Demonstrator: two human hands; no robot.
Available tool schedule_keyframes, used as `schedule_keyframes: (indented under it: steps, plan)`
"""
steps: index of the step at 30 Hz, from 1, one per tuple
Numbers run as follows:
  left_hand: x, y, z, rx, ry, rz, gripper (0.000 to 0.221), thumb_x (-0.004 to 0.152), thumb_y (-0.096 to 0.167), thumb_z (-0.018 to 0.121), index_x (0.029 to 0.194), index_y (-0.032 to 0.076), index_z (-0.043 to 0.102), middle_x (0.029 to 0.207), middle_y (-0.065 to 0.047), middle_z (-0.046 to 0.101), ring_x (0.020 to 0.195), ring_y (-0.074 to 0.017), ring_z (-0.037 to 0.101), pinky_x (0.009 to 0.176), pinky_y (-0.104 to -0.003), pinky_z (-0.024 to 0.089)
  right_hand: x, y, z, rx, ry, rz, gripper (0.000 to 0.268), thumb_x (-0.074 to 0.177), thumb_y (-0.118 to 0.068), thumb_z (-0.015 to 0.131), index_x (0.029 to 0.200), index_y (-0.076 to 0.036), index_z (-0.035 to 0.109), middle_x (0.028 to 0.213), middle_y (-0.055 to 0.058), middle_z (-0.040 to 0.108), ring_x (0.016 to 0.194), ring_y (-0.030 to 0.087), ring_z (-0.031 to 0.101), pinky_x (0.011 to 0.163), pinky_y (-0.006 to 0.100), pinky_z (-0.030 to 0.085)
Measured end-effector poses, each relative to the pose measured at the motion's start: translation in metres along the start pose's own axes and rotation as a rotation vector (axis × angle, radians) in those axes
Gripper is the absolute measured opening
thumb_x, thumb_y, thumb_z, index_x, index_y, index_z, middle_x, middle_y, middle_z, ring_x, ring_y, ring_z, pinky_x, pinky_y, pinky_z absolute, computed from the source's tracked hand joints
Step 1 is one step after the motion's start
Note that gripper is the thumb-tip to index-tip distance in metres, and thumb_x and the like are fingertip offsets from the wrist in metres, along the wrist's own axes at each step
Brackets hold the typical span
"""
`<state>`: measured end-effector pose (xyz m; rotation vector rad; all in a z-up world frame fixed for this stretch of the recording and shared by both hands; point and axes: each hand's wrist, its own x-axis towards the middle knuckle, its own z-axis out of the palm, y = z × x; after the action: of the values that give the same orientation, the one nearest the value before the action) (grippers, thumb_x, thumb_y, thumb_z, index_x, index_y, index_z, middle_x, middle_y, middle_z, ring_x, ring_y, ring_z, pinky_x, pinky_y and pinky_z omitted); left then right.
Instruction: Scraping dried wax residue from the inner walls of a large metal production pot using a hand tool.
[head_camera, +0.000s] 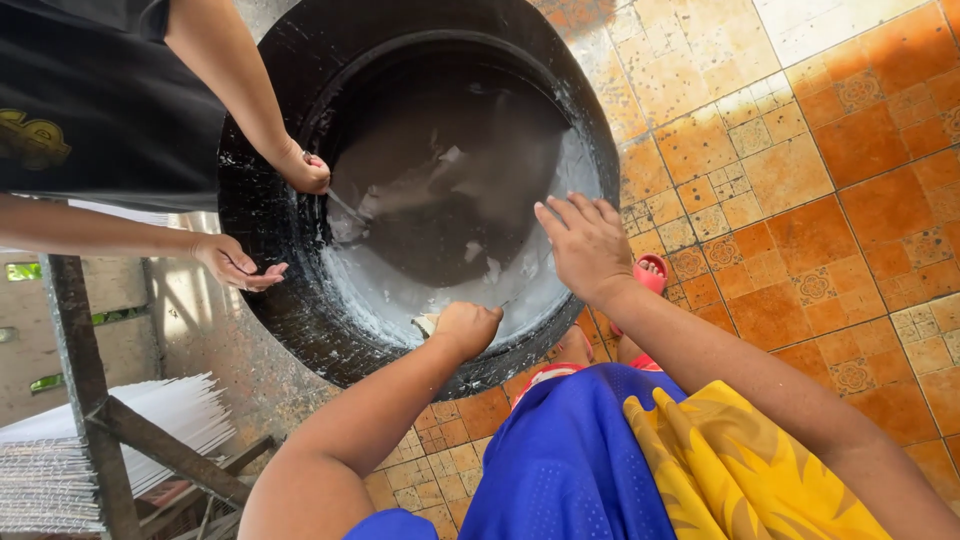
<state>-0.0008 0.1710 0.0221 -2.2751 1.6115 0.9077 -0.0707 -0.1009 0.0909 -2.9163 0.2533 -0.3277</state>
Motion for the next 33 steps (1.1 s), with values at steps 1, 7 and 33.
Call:
schedule_keyframes:
  steps: [1, 7, 33]
  plan:
    - [0.001, 0.003, 0.004, -0.002, -0.003, -0.003, 0.018, 0.098, 0.015, 0.05, 0.106, 0.012, 0.067, 0.076, -0.018, 0.075, 0.074, -0.0395, 0.076, 0.062, -0.056, 0.059, -0.002, -0.001, 0.0, 0.003, -0.002, -0.002, 0.046, 0.098, -0.027, 0.057, 0.144, -0.026, 0.058, 0.135, 0.002, 0.061, 0.135, 0.026, 0.052, 0.111, 0.047, 0.034]
    - [0.048, 0.02, 0.045, 0.117, 0.252, 0.037, 0.014, 0.087, 0.011, 0.061, 0.079, 0.016, 0.072, 0.064, -0.009, 0.073, 0.062, -0.0294, 0.076, 0.052, -0.046, 0.058, -0.001, -0.001, -0.002, 0.011, 0.021, -0.005, 0.044, 0.098, -0.026, 0.057, 0.142, -0.026, 0.06, 0.133, 0.002, 0.062, 0.133, 0.025, 0.054, 0.11, 0.047, 0.035]
    - [-0.012, -0.018, 0.012, 0.02, 0.021, 0.025, 0.022, 0.098, 0.016, 0.049, 0.109, 0.013, 0.068, 0.078, -0.015, 0.076, 0.076, -0.0372, 0.077, 0.066, -0.054, 0.061, 0.001, 0.0, -0.005, 0.016, 0.101, -0.008, 0.039, 0.095, -0.022, 0.058, 0.132, -0.03, 0.066, 0.12, -0.003, 0.068, 0.123, 0.021, 0.062, 0.109, 0.044, 0.039]
